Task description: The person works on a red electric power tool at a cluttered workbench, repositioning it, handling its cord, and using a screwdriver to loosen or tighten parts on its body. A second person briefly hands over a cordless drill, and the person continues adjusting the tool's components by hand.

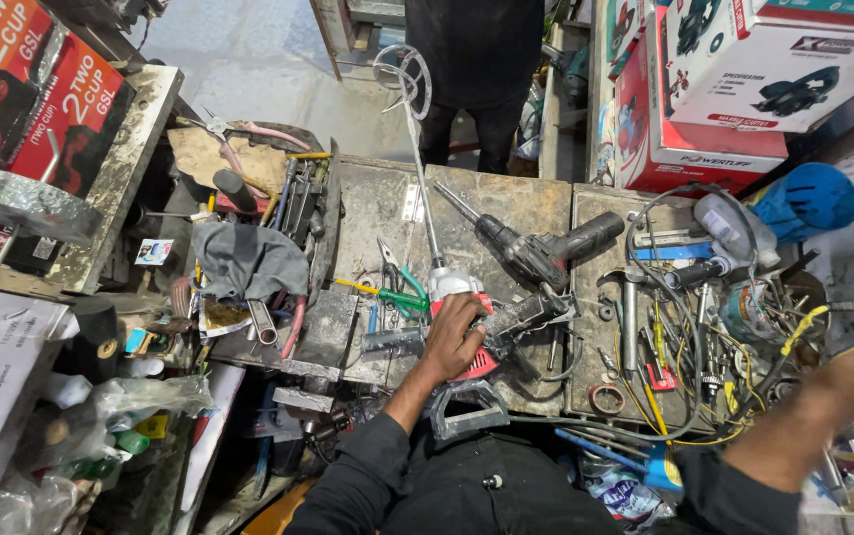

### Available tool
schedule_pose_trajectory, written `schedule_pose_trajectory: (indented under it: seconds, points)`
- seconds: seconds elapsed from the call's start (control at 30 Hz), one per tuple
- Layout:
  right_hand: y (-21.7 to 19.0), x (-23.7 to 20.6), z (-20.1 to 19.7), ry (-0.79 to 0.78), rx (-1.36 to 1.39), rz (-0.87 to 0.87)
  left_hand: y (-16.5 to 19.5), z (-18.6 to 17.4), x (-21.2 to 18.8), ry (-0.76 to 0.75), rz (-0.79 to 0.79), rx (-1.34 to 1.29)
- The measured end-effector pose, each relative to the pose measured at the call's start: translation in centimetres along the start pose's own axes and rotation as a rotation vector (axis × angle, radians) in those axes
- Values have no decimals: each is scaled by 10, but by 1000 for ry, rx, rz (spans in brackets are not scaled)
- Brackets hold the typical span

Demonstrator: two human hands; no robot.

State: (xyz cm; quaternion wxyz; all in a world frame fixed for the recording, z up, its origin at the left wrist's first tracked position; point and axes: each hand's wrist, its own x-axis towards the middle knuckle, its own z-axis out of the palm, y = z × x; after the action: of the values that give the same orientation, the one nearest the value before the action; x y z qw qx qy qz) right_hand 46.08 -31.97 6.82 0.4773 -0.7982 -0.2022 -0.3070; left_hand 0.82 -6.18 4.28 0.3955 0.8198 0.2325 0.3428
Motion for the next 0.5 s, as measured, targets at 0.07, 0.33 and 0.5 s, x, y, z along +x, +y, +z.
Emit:
schedule_pose_trajectory:
  seconds: [0.07,0.33,0.5]
  points:
    - [-43,-12,19,23,335,-188,0,0,0,-5,-6,4]
    - [-242,-117,55,-51,1041,-89,1,0,0,12,-2,-3]
    - [-288,-133,45,-280,1091,32,-1,0,1,-1,-13,-7]
